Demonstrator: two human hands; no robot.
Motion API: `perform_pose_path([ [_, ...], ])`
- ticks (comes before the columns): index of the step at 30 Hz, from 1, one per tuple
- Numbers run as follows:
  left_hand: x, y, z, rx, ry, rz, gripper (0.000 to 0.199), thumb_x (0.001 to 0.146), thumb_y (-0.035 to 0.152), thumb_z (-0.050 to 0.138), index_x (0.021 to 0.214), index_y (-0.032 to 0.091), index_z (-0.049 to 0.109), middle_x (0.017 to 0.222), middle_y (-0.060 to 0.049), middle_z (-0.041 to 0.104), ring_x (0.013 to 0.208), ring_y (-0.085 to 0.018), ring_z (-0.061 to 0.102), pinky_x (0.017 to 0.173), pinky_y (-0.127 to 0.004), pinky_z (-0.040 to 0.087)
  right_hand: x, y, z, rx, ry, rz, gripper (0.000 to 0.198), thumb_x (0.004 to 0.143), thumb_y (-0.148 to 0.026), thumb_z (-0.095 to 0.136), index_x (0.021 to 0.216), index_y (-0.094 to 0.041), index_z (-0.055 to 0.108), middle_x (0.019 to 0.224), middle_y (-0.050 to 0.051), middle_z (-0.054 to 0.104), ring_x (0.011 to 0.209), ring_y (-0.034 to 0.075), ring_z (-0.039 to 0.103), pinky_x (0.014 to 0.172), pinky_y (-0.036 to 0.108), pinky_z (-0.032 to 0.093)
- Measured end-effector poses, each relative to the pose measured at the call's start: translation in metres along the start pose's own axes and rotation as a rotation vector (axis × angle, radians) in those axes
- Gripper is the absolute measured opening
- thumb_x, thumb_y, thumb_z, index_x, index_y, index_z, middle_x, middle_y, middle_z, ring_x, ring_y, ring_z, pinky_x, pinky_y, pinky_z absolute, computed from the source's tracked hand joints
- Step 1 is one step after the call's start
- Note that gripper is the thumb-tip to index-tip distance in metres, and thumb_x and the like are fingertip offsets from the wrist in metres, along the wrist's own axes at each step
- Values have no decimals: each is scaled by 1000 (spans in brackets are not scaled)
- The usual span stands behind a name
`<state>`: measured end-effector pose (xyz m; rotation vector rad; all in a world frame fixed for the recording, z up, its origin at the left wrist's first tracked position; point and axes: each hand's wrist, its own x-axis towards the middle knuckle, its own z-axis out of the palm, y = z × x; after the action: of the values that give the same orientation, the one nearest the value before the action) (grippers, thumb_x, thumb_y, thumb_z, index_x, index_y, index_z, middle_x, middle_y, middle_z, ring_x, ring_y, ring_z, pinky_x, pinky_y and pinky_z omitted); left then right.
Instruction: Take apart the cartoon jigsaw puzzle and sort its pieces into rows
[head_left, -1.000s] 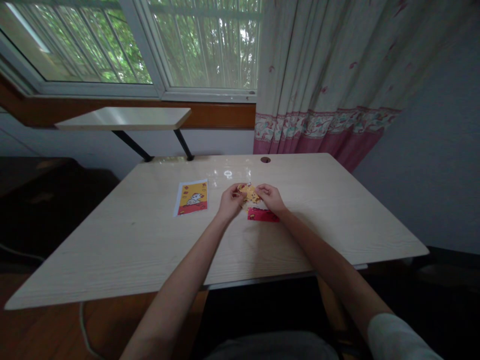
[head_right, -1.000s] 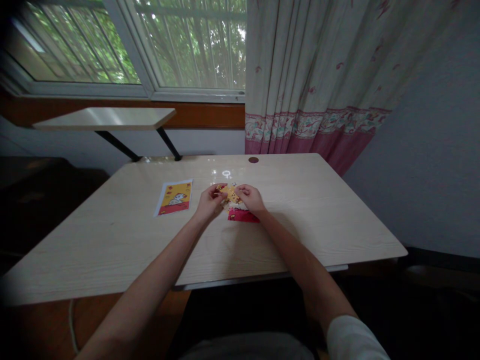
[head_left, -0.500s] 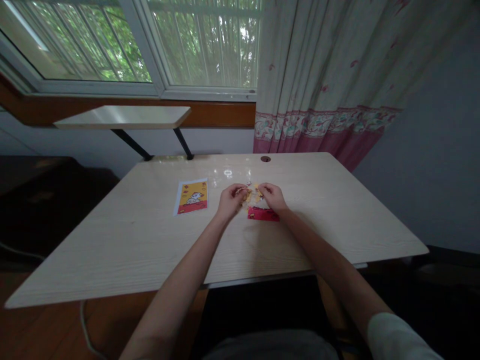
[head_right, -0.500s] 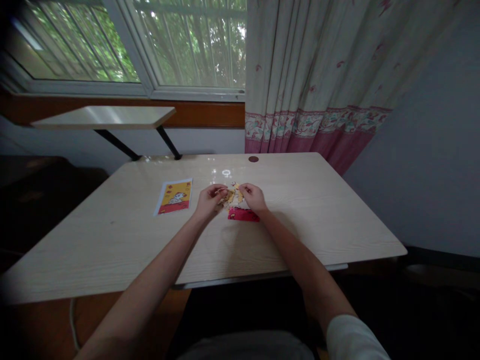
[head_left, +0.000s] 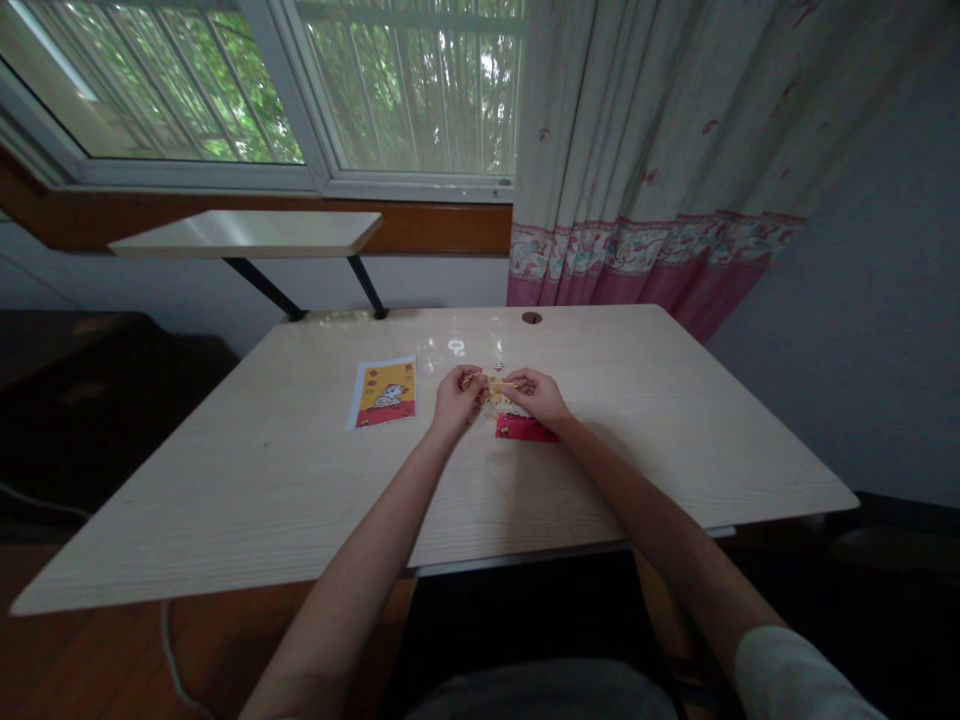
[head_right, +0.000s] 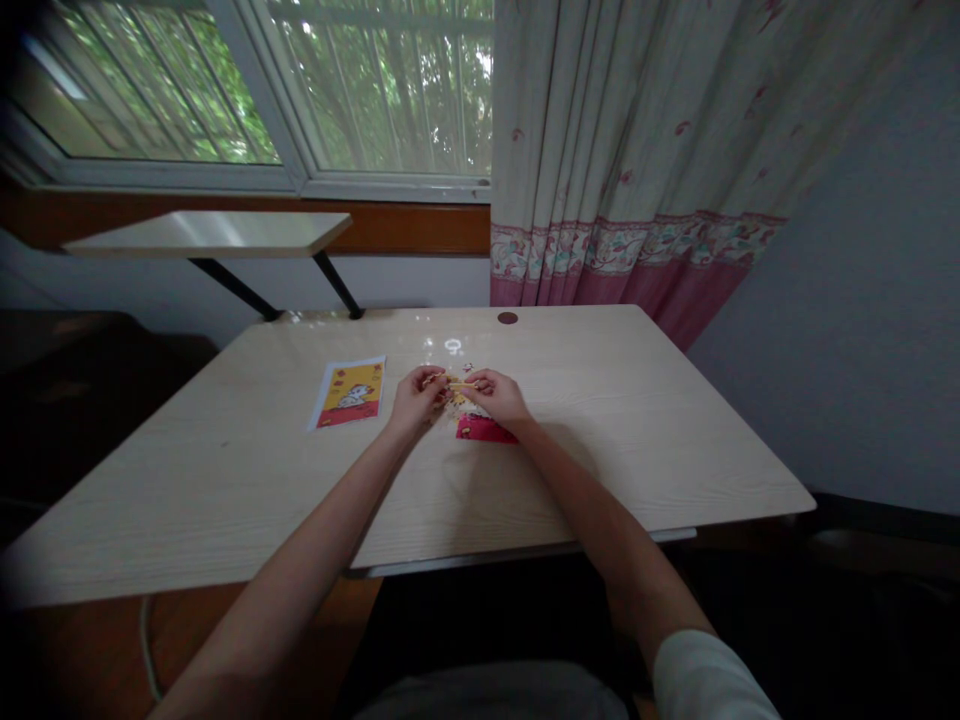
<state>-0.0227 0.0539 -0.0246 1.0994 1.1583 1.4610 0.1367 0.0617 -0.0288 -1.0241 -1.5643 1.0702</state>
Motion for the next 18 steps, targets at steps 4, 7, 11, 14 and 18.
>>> perform_pose_path([
  [4, -5, -2, 2, -7, -177, 19, 34, 59, 39, 75, 78, 14, 62, 65, -1, 62, 56, -12, 58, 55, -24, 47, 0, 2, 1, -6, 43, 22, 35, 58, -47, 70, 74, -17, 60, 65, 1, 63, 57, 11, 57, 56, 23, 46],
  [7, -7, -3, 3, -21, -227, 55, 33, 59, 37, 76, 78, 13, 64, 66, -1, 63, 58, -12, 59, 59, -24, 47, 1, 3, -1, 22, 80, 31, 37, 57, -48, 71, 73, -17, 60, 64, 1, 61, 56, 11, 56, 56, 23, 46],
  [11, -9, 1, 4, -77, -216, 24, 34, 59, 38, 76, 79, 13, 64, 63, 0, 62, 51, -9, 55, 55, -23, 46, 2, -1, -2, 117, 69, 80, 41, 54, -51, 71, 72, -16, 60, 60, 0, 59, 52, 9, 52, 52, 23, 43],
  [14, -10, 7, 5, -78, -199, 18, 34, 58, 37, 76, 79, 13, 64, 61, 0, 61, 49, -9, 53, 53, -23, 45, 3, -5, -1, 179, 44, 137, 43, 53, -52, 72, 72, -16, 61, 58, -1, 58, 50, 8, 49, 50, 22, 42],
  [18, -12, 10, 6, 26, -133, 109, 25, 59, 30, 73, 75, 15, 63, 65, 0, 62, 56, -11, 55, 56, -23, 45, 3, -6, -2, 203, 47, 182, 43, 52, -52, 72, 71, -15, 61, 54, -2, 55, 47, 7, 45, 46, 20, 37],
])
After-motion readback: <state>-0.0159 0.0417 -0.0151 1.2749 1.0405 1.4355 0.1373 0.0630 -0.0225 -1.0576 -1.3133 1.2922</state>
